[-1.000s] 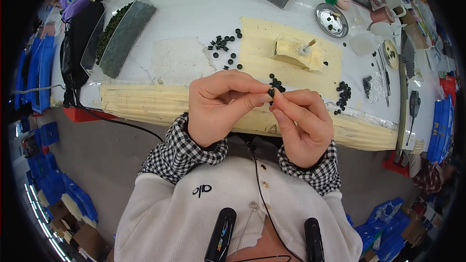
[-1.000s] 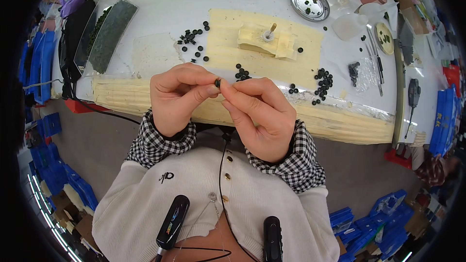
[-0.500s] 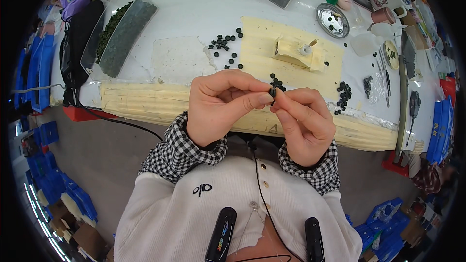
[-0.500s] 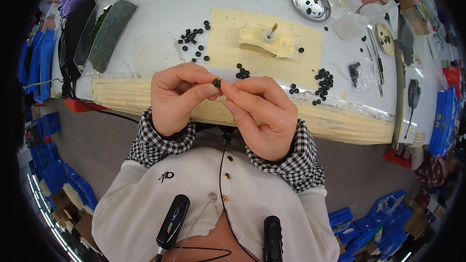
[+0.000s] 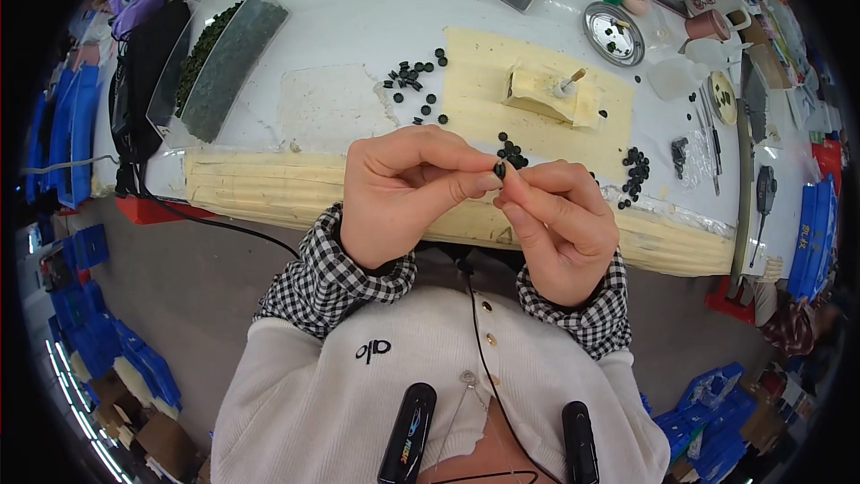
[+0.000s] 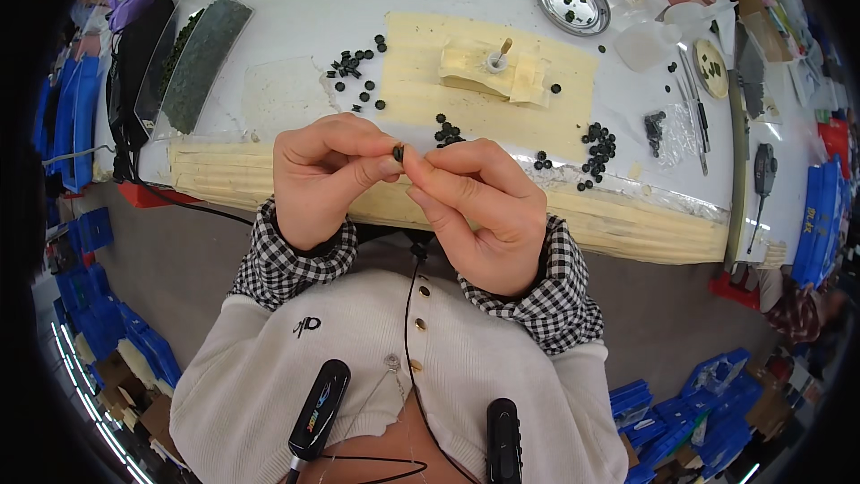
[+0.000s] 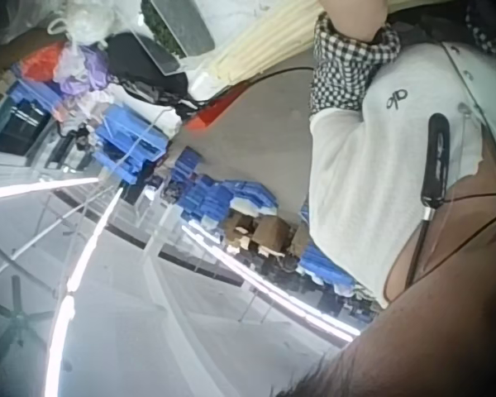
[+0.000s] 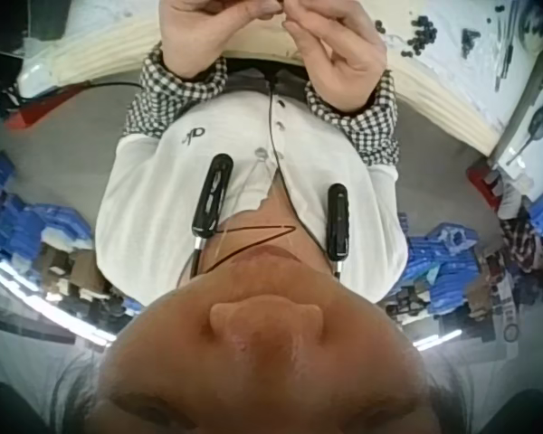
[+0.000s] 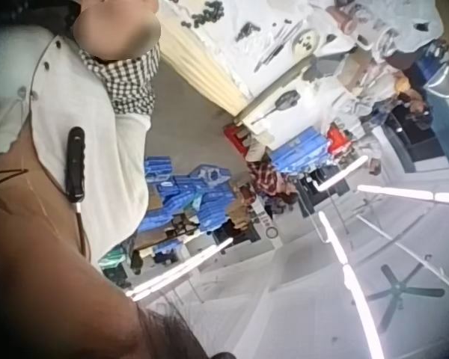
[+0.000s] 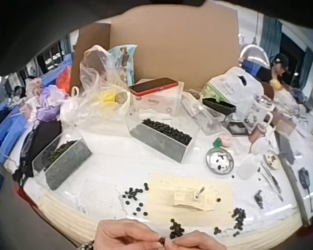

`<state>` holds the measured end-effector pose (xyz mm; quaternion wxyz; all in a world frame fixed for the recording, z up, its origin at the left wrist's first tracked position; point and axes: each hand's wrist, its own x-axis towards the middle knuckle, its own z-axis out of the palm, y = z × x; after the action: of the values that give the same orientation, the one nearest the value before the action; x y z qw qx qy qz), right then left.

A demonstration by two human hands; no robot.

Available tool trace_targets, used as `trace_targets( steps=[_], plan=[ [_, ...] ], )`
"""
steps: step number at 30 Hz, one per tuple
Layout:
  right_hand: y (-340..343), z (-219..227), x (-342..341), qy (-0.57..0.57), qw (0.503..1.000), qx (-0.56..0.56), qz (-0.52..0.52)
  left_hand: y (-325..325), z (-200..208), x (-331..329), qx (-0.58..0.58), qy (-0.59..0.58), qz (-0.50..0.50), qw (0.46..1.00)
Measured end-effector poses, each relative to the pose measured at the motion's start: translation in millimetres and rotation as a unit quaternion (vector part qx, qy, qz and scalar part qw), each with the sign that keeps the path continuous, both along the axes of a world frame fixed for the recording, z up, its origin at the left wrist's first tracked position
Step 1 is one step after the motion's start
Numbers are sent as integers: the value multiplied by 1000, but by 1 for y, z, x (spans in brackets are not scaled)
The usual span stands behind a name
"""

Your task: Assembling small black plastic components by hand at a workbench.

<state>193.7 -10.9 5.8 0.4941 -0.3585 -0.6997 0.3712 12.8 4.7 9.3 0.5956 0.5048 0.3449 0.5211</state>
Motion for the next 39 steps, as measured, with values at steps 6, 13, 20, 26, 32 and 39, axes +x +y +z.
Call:
trace_targets(
  steps=[6,13,20,26,32,39],
  plan=[
    [0,0,0,-3,1000,0,4,3,0,-4,8,30,-13,999],
    [-1,1,-1,16,1000,-20,-11,4,1,-1,-12,-2,-13,1000],
    [-1,2,-2,34,999,-31,-8,5,1,-2,-18,-16,-18,1000],
    [-1,3,-2,26,999,-24,-10,4,1,-2,-20,-15,-16,1000],
    [-1,4,-3,18,1000,-16,-18,4,1,-2,-19,-19,-14,1000],
    [-2,6,-4,16,999,-22,-22,4,0,-2,-24,-27,-14,999]
  ],
)
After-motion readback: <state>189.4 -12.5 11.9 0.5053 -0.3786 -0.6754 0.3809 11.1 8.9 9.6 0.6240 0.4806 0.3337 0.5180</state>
